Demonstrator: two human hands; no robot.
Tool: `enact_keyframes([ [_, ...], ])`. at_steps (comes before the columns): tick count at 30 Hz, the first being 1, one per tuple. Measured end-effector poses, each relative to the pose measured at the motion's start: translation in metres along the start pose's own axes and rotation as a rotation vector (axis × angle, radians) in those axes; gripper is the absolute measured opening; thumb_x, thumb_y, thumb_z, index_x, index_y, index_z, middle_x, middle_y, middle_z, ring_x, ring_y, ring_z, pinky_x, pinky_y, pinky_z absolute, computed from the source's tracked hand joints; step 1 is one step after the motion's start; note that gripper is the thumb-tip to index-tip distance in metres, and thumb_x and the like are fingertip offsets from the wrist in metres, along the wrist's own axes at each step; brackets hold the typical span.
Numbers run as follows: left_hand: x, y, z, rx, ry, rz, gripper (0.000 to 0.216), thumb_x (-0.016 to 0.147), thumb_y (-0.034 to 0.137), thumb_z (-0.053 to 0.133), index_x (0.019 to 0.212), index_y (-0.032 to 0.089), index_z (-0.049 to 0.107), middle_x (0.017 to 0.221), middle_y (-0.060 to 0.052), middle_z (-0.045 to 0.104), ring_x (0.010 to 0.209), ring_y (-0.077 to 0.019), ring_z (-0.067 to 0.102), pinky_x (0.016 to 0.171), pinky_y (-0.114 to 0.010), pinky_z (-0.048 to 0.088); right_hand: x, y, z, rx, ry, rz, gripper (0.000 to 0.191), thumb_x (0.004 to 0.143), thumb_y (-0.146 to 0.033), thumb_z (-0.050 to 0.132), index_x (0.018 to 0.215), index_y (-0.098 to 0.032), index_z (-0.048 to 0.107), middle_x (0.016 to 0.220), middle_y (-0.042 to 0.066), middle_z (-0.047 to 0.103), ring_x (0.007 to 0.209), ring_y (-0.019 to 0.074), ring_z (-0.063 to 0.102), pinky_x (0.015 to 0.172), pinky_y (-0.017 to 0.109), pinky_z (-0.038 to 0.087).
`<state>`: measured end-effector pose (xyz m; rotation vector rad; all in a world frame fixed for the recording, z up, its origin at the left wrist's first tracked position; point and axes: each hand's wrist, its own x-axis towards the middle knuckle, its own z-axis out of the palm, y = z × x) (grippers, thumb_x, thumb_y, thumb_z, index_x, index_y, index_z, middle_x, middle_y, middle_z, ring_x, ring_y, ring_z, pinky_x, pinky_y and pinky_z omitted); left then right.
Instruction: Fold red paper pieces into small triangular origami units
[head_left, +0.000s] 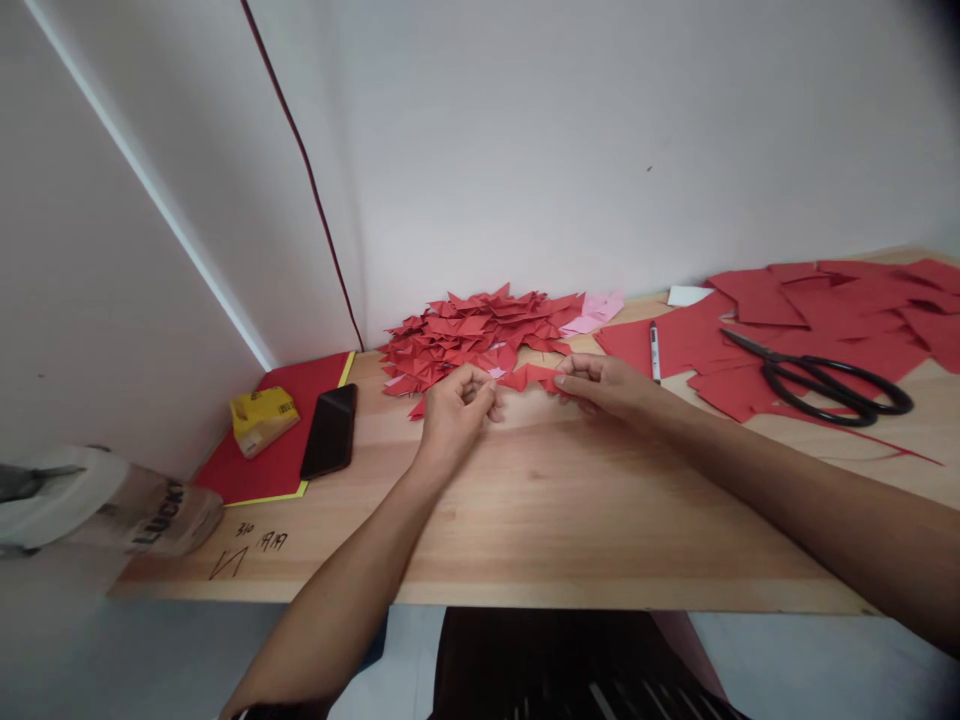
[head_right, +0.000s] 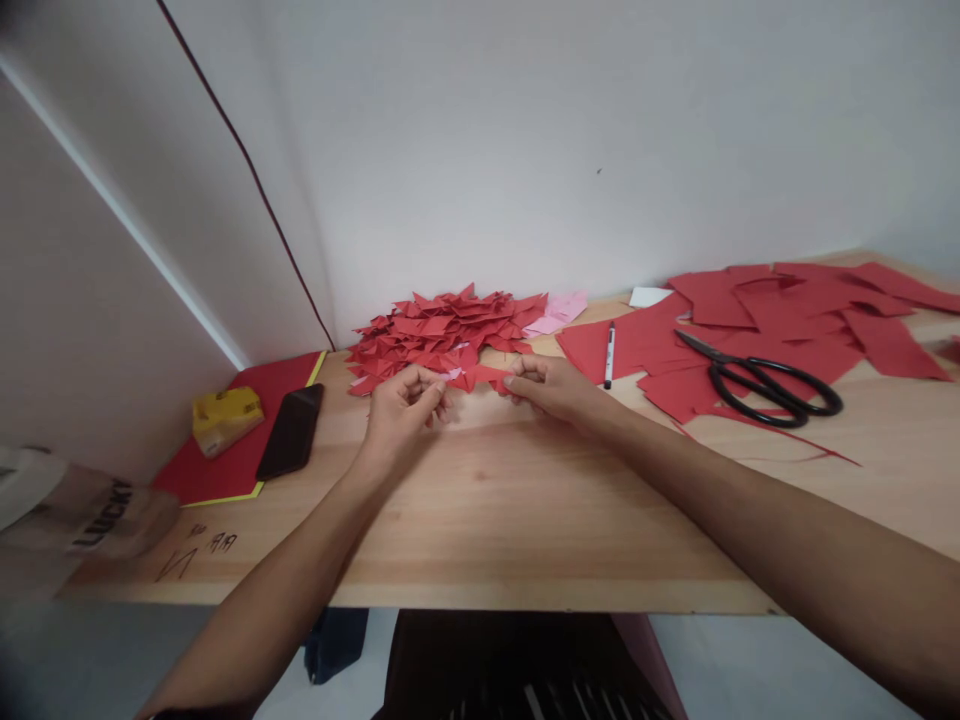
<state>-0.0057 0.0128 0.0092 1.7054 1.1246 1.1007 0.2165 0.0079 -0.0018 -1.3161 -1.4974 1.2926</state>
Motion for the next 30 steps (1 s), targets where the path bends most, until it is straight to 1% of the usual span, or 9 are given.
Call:
enact_keyframes([
  [4,0.001,0.000,-0.002,0.000,0.049,0.016,0.014,0.085,0.026,0.058,0.077,0.015,0.057,0.066,0.001,0.064,0.053,-0.0077,0.059,0.051,-0.018,0.042,-0.003,-0.005,0.000,-0.136,-0.007,-0.036,0.042,0.076,-0.060,0.064,0.075,-0.021,0.050,0.056,-0.007,0.043,0.047,0.0076,0.032,0.046,0.024,0.022],
  [11,0.003,-0.001,-0.001,-0.008,0.060,0.009,0.014,0.086,0.027,0.057,0.077,0.016,0.055,0.066,0.001,0.063,0.053,-0.0089,0.059,0.049,-0.019,0.041,0.000,0.007,-0.001,-0.137,-0.013,-0.072,0.045,0.076,-0.064,0.063,0.075,-0.021,0.048,0.060,-0.006,0.043,0.052,0.0087,0.034,0.049,0.024,0.023],
  [15,0.002,-0.002,0.000,0.002,0.084,0.060,0.010,0.087,0.026,0.056,0.082,0.018,0.052,0.069,0.002,0.062,0.054,-0.0091,0.059,0.052,-0.020,0.042,0.001,0.011,0.000,-0.089,0.013,-0.073,0.046,0.076,-0.064,0.063,0.074,-0.021,0.047,0.060,-0.006,0.041,0.051,0.0086,0.033,0.049,0.024,0.022],
  [17,0.001,-0.003,0.001,0.089,0.137,0.138,0.007,0.087,0.024,0.057,0.085,0.019,0.054,0.073,0.001,0.062,0.059,-0.0098,0.059,0.057,-0.022,0.045,0.001,0.010,0.002,-0.074,0.028,-0.056,0.046,0.076,-0.064,0.064,0.075,-0.021,0.048,0.059,-0.006,0.042,0.050,0.0085,0.032,0.049,0.025,0.021],
  [19,-0.001,-0.005,0.002,0.249,0.171,0.298,0.005,0.086,0.022,0.060,0.090,0.019,0.057,0.083,-0.002,0.064,0.073,-0.0130,0.061,0.066,-0.025,0.048,-0.001,0.007,0.004,-0.074,0.043,-0.043,0.046,0.074,-0.064,0.065,0.074,-0.021,0.050,0.059,-0.005,0.044,0.050,0.0087,0.034,0.048,0.025,0.022],
  [21,-0.002,-0.007,0.004,0.429,0.161,0.501,0.013,0.085,0.020,0.063,0.099,0.020,0.061,0.099,-0.006,0.065,0.093,-0.0180,0.061,0.082,-0.031,0.049,-0.004,0.002,0.006,-0.072,0.046,-0.038,0.045,0.074,-0.063,0.066,0.073,-0.021,0.051,0.058,-0.005,0.045,0.050,0.0089,0.035,0.048,0.025,0.023],
  [23,-0.003,-0.008,0.006,0.565,0.133,0.658,0.026,0.085,0.021,0.065,0.110,0.020,0.061,0.115,-0.009,0.063,0.109,-0.0223,0.055,0.096,-0.039,0.045,-0.008,-0.003,0.008,-0.054,0.026,-0.028,0.045,0.074,-0.063,0.066,0.073,-0.021,0.051,0.057,-0.005,0.045,0.049,0.0087,0.035,0.047,0.025,0.023],
  [26,-0.004,-0.009,0.007,0.676,0.128,0.755,0.032,0.086,0.024,0.066,0.117,0.021,0.058,0.127,-0.011,0.058,0.121,-0.0251,0.049,0.104,-0.044,0.040,-0.012,-0.008,0.013,-0.017,-0.027,-0.001,0.044,0.076,-0.062,0.065,0.071,-0.021,0.050,0.054,-0.006,0.045,0.046,0.0080,0.033,0.045,0.025,0.019],
  [30,-0.005,-0.007,0.008,0.764,0.157,0.848,0.019,0.090,0.021,0.061,0.108,0.022,0.061,0.124,-0.009,0.062,0.125,-0.0249,0.049,0.103,-0.043,0.041,-0.015,-0.009,0.019,0.069,-0.104,0.025,0.043,0.079,-0.060,0.064,0.068,-0.021,0.048,0.049,-0.007,0.042,0.042,0.0070,0.029,0.044,0.025,0.016],
])
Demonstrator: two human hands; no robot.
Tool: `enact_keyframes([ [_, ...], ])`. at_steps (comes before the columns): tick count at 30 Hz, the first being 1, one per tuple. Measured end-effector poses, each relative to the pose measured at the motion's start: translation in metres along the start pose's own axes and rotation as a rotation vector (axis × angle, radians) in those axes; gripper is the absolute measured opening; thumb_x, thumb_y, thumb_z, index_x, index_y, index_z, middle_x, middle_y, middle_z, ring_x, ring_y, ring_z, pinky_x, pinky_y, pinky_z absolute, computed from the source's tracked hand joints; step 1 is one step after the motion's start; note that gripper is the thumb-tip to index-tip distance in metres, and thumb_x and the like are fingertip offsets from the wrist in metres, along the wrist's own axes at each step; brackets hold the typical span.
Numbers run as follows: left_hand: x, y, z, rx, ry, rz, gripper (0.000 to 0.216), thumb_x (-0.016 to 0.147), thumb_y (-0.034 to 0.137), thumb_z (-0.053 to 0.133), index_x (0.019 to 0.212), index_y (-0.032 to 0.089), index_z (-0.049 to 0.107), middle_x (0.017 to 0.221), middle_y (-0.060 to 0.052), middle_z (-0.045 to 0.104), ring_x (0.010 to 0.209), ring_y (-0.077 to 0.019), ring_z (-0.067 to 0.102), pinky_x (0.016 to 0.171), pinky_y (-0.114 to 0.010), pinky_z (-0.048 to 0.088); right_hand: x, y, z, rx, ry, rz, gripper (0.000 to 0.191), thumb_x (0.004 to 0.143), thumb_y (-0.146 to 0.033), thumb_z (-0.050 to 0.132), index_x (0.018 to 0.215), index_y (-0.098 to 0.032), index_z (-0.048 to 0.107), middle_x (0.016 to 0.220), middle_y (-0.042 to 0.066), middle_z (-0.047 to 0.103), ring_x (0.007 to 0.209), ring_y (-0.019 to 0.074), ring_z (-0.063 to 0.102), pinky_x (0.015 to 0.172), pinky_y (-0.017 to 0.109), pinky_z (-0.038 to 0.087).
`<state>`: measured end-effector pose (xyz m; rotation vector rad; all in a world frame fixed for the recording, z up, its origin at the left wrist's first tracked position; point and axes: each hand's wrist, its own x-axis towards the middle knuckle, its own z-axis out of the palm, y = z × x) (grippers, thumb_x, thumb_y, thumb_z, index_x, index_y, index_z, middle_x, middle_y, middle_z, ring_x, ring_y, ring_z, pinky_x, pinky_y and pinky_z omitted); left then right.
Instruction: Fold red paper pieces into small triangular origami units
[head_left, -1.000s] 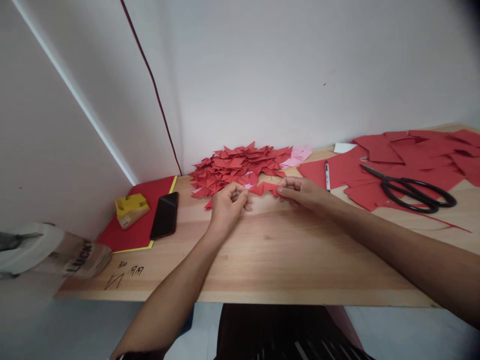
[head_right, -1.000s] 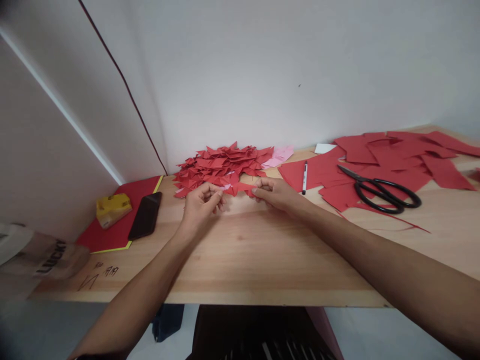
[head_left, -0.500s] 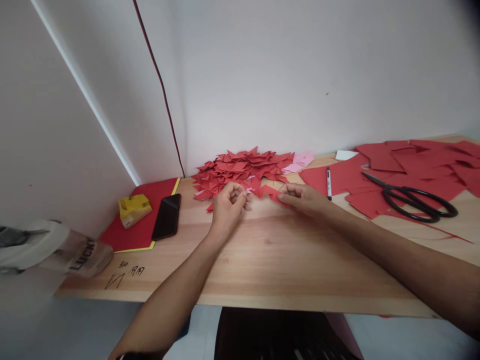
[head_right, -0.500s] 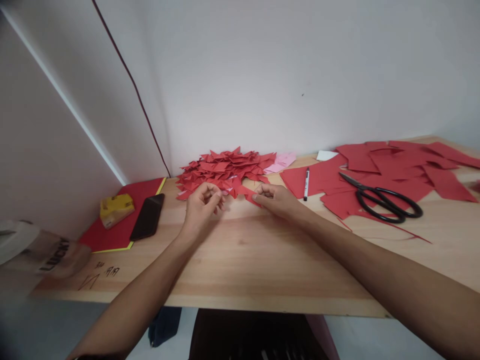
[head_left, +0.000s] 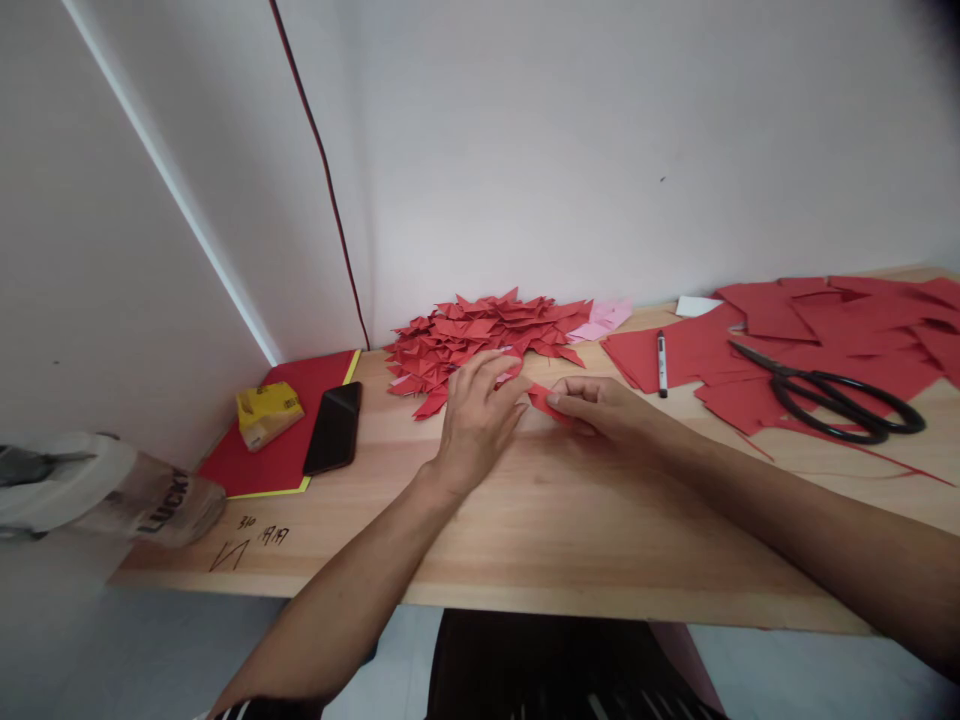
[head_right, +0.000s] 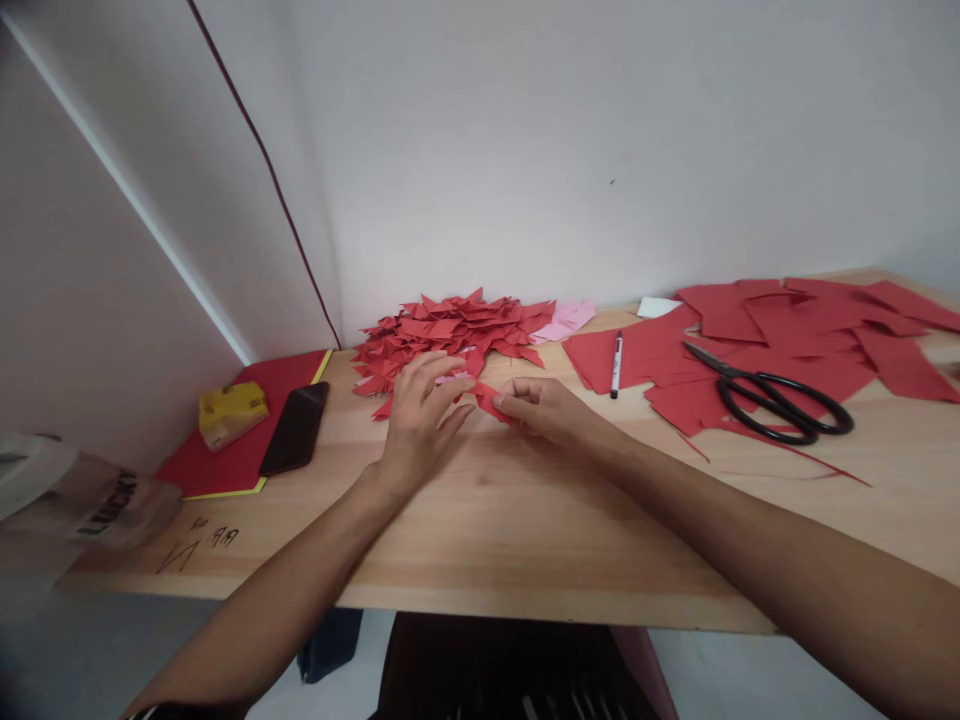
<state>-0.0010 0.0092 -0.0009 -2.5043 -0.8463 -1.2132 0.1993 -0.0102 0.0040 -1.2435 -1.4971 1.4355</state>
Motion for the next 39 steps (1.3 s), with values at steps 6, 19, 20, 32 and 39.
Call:
enact_keyframes([
  [6,-0.001,0.001,0.001,0.070,0.069,0.140,0.013,0.089,0.012,0.060,0.095,0.023,0.064,0.110,-0.004,0.071,0.118,-0.0213,0.057,0.099,-0.041,0.042,-0.001,0.004,0.002,0.090,-0.080,-0.064,0.047,0.081,-0.062,0.062,0.064,-0.019,0.049,0.049,-0.006,0.040,0.045,0.0070,0.029,0.046,0.027,0.014],
  [19,0.003,0.010,-0.005,-0.052,0.137,0.005,0.005,0.087,0.015,0.064,0.087,0.021,0.065,0.094,-0.002,0.074,0.102,-0.0199,0.060,0.091,-0.039,0.044,-0.001,0.000,0.004,0.055,-0.039,-0.117,0.037,0.076,-0.054,0.068,0.075,-0.018,0.058,0.067,-0.002,0.054,0.057,0.0094,0.041,0.052,0.026,0.028],
  [20,0.003,0.011,-0.004,-0.076,0.135,-0.028,0.005,0.088,0.016,0.063,0.086,0.020,0.065,0.093,-0.002,0.073,0.101,-0.0197,0.060,0.091,-0.039,0.044,-0.001,0.001,0.005,0.047,-0.025,-0.127,0.036,0.077,-0.053,0.068,0.074,-0.018,0.058,0.067,-0.002,0.054,0.058,0.0096,0.042,0.053,0.026,0.029],
  [32,0.004,0.016,-0.001,-0.336,0.093,-0.279,0.010,0.088,0.021,0.061,0.081,0.020,0.067,0.086,-0.003,0.071,0.090,-0.0185,0.062,0.085,-0.038,0.048,-0.003,-0.001,0.008,0.030,0.109,-0.216,0.036,0.076,-0.049,0.070,0.091,-0.021,0.053,0.073,-0.001,0.059,0.064,0.0128,0.052,0.060,0.027,0.041],
  [39,0.004,0.018,0.000,-0.403,0.104,-0.347,0.008,0.086,0.020,0.065,0.079,0.020,0.068,0.085,-0.002,0.070,0.090,-0.0177,0.061,0.086,-0.037,0.048,0.000,0.003,0.007,0.015,0.123,-0.270,0.031,0.079,-0.046,0.070,0.086,-0.019,0.056,0.073,-0.001,0.057,0.065,0.0123,0.052,0.061,0.027,0.041],
])
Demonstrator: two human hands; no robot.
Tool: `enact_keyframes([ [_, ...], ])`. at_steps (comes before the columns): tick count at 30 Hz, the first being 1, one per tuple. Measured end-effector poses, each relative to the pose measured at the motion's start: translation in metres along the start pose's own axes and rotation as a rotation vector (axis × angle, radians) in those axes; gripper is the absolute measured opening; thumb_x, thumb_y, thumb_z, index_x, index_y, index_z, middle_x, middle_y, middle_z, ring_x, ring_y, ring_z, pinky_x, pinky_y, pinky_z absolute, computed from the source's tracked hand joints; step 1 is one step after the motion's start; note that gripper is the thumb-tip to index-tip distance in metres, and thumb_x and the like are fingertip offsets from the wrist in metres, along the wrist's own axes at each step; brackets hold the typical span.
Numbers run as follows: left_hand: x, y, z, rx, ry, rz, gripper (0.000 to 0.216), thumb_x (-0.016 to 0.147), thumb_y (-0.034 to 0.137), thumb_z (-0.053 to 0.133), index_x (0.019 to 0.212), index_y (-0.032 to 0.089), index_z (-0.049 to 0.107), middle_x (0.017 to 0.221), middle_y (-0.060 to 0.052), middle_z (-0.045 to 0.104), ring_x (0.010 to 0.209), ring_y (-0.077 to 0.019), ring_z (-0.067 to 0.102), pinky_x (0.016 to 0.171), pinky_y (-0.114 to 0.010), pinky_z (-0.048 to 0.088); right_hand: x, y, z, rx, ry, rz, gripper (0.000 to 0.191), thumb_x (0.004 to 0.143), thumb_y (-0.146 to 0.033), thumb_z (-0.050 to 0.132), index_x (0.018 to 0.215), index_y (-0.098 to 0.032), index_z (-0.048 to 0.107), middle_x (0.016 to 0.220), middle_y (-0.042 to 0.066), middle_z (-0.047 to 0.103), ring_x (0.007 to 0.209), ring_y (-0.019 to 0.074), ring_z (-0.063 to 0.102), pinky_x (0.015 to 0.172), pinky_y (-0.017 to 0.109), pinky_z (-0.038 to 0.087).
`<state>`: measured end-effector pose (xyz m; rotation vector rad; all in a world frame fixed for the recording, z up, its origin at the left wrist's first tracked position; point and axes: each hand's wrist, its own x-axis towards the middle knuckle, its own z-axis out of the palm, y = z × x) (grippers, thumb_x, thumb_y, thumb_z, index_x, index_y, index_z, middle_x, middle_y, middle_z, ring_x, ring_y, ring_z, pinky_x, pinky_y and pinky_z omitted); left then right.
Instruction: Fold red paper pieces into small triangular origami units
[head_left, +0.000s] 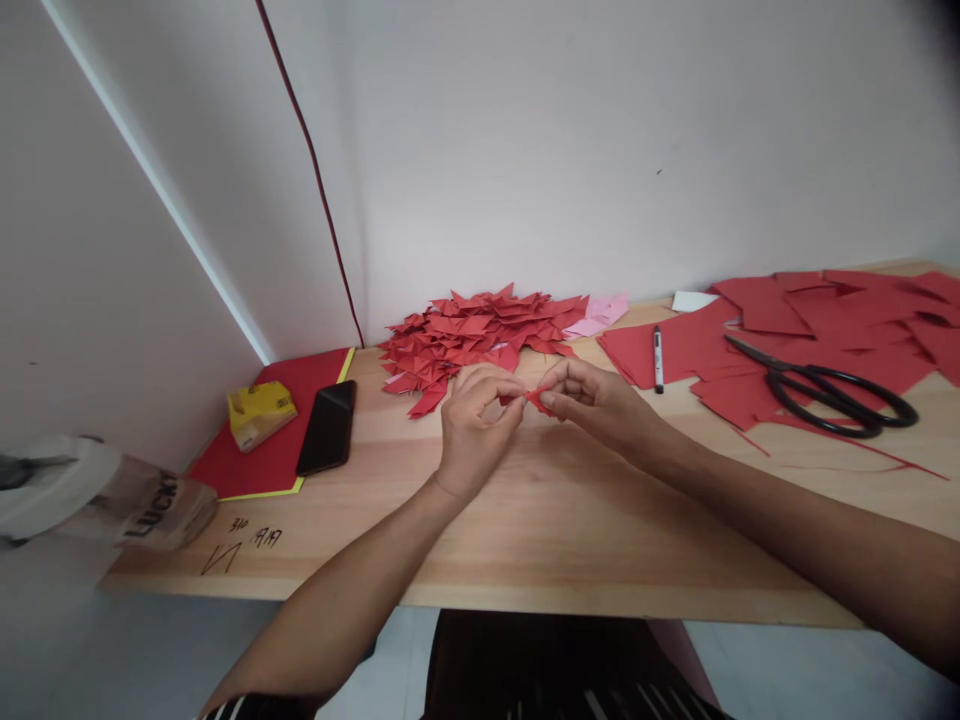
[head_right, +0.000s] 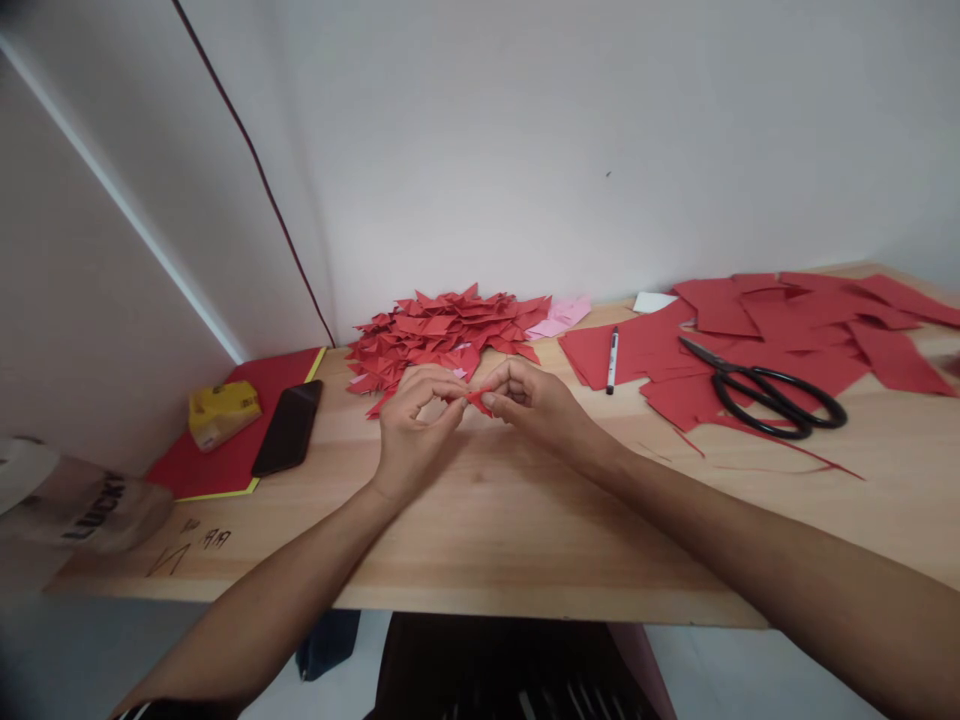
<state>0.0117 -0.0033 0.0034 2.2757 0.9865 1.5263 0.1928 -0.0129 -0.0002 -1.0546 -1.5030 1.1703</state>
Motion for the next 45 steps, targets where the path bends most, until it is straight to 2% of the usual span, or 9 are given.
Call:
enact_keyframes([
  [7,0.000,-0.003,0.002,-0.005,-0.062,-0.097,0.008,0.082,0.013,0.066,0.080,0.021,0.069,0.087,-0.002,0.070,0.092,-0.0187,0.061,0.087,-0.037,0.047,-0.001,0.002,-0.003,-0.076,0.035,-0.019,0.029,0.080,-0.046,0.068,0.084,-0.019,0.057,0.076,0.000,0.061,0.066,0.0130,0.054,0.059,0.027,0.040],
  [12,0.000,-0.007,0.002,-0.005,-0.100,-0.131,0.003,0.081,0.018,0.069,0.082,0.021,0.071,0.090,-0.003,0.071,0.093,-0.0201,0.061,0.088,-0.039,0.046,0.000,0.004,-0.005,-0.083,0.033,-0.009,0.026,0.082,-0.043,0.067,0.084,-0.020,0.056,0.076,0.000,0.063,0.066,0.0132,0.055,0.058,0.026,0.038],
  [17,0.000,-0.009,0.002,-0.024,-0.105,-0.136,0.005,0.082,0.019,0.068,0.078,0.021,0.070,0.086,-0.002,0.071,0.091,-0.0198,0.062,0.087,-0.039,0.047,0.001,0.005,-0.005,-0.115,0.021,-0.037,0.027,0.082,-0.045,0.066,0.084,-0.020,0.058,0.075,0.001,0.061,0.064,0.0130,0.052,0.057,0.027,0.037],
  [22,-0.001,-0.008,0.004,-0.030,-0.089,-0.139,0.008,0.080,0.014,0.067,0.076,0.020,0.068,0.085,-0.002,0.070,0.088,-0.0192,0.062,0.084,-0.037,0.047,0.000,0.006,-0.004,-0.285,0.001,-0.131,0.021,0.087,-0.042,0.060,0.087,-0.021,0.065,0.082,0.003,0.062,0.069,0.0143,0.051,0.061,0.028,0.037],
  [25,-0.001,-0.006,0.006,-0.030,-0.078,-0.117,0.010,0.078,0.011,0.067,0.074,0.020,0.067,0.082,-0.001,0.069,0.085,-0.0181,0.061,0.081,-0.035,0.047,0.000,0.007,-0.003,-0.365,0.034,-0.194,0.020,0.087,-0.041,0.060,0.084,-0.022,0.066,0.083,0.003,0.062,0.070,0.0148,0.050,0.061,0.029,0.037],
  [34,-0.001,-0.004,0.008,0.009,-0.094,-0.072,0.012,0.078,0.009,0.064,0.072,0.020,0.064,0.079,-0.001,0.067,0.082,-0.0167,0.061,0.080,-0.033,0.046,-0.003,0.002,0.001,-0.419,0.072,-0.222,0.016,0.086,-0.034,0.059,0.076,-0.022,0.064,0.077,0.003,0.063,0.067,0.0155,0.049,0.061,0.030,0.037],
  [41,0.000,-0.003,0.006,-0.048,-0.083,-0.143,0.014,0.076,0.007,0.063,0.071,0.019,0.065,0.079,-0.001,0.067,0.080,-0.0156,0.062,0.078,-0.031,0.047,-0.004,-0.004,0.000,-0.378,0.041,-0.177,0.014,0.083,-0.027,0.057,0.074,-0.022,0.067,0.078,0.003,0.066,0.065,0.0141,0.049,0.059,0.029,0.035],
  [45,0.000,-0.004,0.005,-0.086,-0.085,-0.175,0.014,0.077,0.007,0.063,0.071,0.019,0.066,0.079,-0.001,0.067,0.081,-0.0157,0.062,0.079,-0.031,0.048,-0.003,-0.003,-0.001,-0.374,0.065,-0.081,0.017,0.082,-0.031,0.058,0.073,-0.021,0.068,0.077,0.003,0.068,0.065,0.0146,0.051,0.059,0.028,0.035],
])
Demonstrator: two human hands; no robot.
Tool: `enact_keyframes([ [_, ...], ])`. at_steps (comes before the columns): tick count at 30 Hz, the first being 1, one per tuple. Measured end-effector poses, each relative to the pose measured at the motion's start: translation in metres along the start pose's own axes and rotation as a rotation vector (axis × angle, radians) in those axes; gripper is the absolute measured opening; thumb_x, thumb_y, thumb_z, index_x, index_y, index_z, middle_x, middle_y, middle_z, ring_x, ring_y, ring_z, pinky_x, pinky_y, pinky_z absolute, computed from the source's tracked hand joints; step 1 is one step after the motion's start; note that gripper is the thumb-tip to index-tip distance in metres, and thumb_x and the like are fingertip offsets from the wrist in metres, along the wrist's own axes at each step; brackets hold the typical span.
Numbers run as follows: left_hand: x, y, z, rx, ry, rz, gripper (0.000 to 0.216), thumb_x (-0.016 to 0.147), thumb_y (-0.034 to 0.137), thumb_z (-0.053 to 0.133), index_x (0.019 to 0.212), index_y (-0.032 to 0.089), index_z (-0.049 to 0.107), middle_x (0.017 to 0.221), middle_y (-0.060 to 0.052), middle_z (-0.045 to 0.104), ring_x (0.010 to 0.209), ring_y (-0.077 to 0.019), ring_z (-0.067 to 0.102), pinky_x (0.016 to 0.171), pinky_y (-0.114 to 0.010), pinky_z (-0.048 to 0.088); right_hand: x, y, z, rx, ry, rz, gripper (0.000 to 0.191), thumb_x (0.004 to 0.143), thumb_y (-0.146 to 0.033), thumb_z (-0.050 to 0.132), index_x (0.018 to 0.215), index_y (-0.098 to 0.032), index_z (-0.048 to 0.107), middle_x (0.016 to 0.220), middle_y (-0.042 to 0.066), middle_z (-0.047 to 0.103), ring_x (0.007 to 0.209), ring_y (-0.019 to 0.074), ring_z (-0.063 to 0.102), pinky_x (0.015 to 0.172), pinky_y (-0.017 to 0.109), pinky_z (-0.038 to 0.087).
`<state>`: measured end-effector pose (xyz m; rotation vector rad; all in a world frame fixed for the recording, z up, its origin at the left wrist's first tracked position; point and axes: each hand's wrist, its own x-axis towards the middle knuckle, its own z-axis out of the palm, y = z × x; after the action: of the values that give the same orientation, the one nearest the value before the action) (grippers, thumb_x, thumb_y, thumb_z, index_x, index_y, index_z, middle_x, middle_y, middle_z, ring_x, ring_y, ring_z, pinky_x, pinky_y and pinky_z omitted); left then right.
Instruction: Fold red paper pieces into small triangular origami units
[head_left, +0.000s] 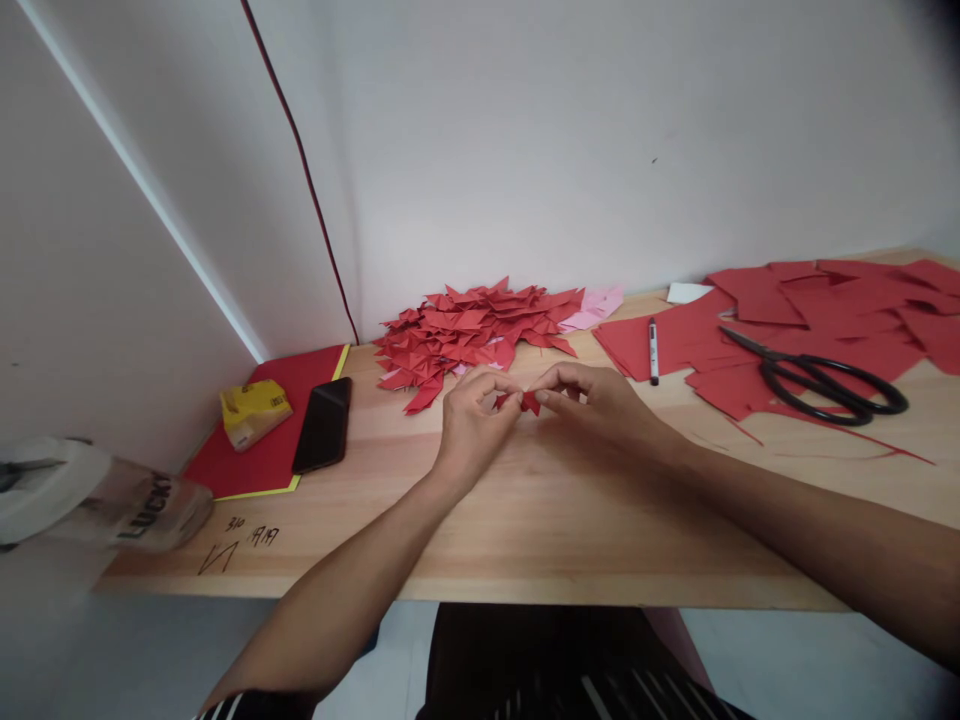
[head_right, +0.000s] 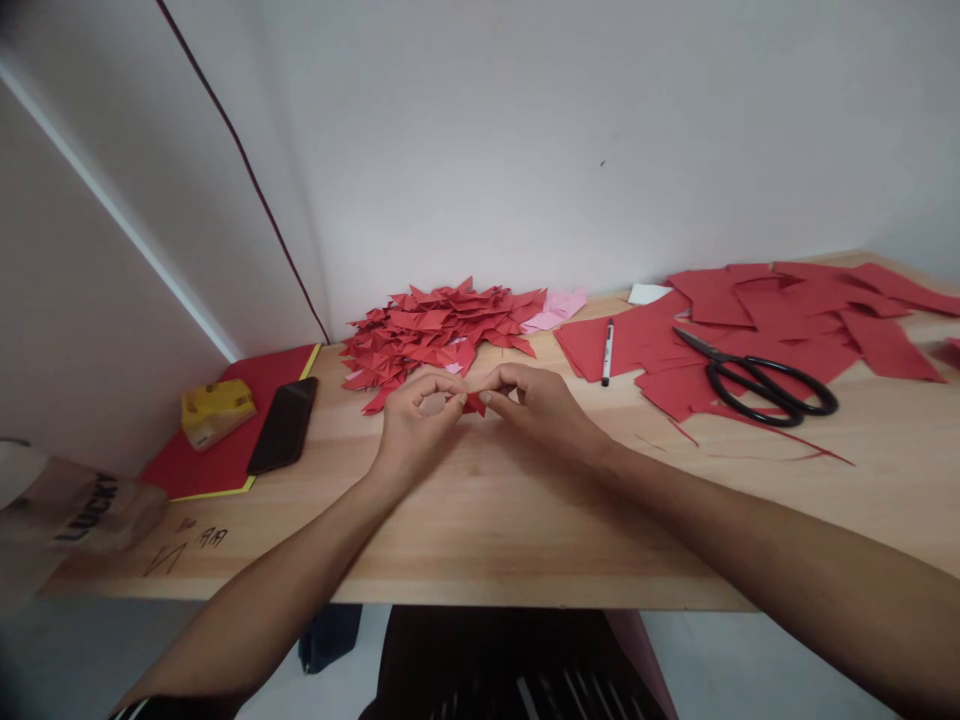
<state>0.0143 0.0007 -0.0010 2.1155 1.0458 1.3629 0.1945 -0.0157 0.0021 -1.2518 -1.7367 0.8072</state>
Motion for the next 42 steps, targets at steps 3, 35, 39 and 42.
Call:
enact_keyframes([
  [3,0.000,0.000,0.000,-0.010,-0.007,-0.032,0.014,0.077,0.007,0.062,0.070,0.019,0.066,0.079,-0.001,0.067,0.082,-0.0161,0.062,0.079,-0.031,0.048,0.001,0.000,-0.002,0.025,-0.017,0.069,0.019,0.081,-0.035,0.060,0.073,-0.020,0.067,0.077,0.003,0.068,0.066,0.0151,0.053,0.059,0.028,0.037],
  [35,-0.002,-0.002,-0.002,-0.069,-0.115,-0.257,0.018,0.089,0.028,0.058,0.079,0.015,0.066,0.069,0.000,0.061,0.063,-0.0105,0.053,0.061,-0.023,0.039,0.004,0.015,-0.002,-0.255,0.175,-0.357,0.010,0.091,-0.021,0.057,0.086,-0.020,0.066,0.084,0.003,0.070,0.074,0.0161,0.061,0.066,0.029,0.043],
  [39,-0.003,-0.007,0.001,-0.370,-0.267,-0.466,0.030,0.088,0.041,0.058,0.086,0.013,0.067,0.074,-0.005,0.068,0.054,-0.0101,0.056,0.052,-0.022,0.042,0.005,0.019,-0.003,-0.499,0.249,-0.564,0.017,0.095,-0.022,0.054,0.084,-0.020,0.066,0.087,0.005,0.073,0.082,0.0197,0.065,0.073,0.033,0.041],
  [42,-0.001,-0.007,0.002,-0.577,-0.278,-0.606,0.036,0.082,0.046,0.066,0.090,0.011,0.067,0.087,-0.010,0.072,0.059,-0.0113,0.063,0.054,-0.022,0.047,0.004,0.021,-0.001,-0.610,0.247,-0.656,0.019,0.095,-0.017,0.053,0.083,-0.020,0.065,0.089,0.004,0.074,0.081,0.0181,0.065,0.072,0.033,0.038],
])
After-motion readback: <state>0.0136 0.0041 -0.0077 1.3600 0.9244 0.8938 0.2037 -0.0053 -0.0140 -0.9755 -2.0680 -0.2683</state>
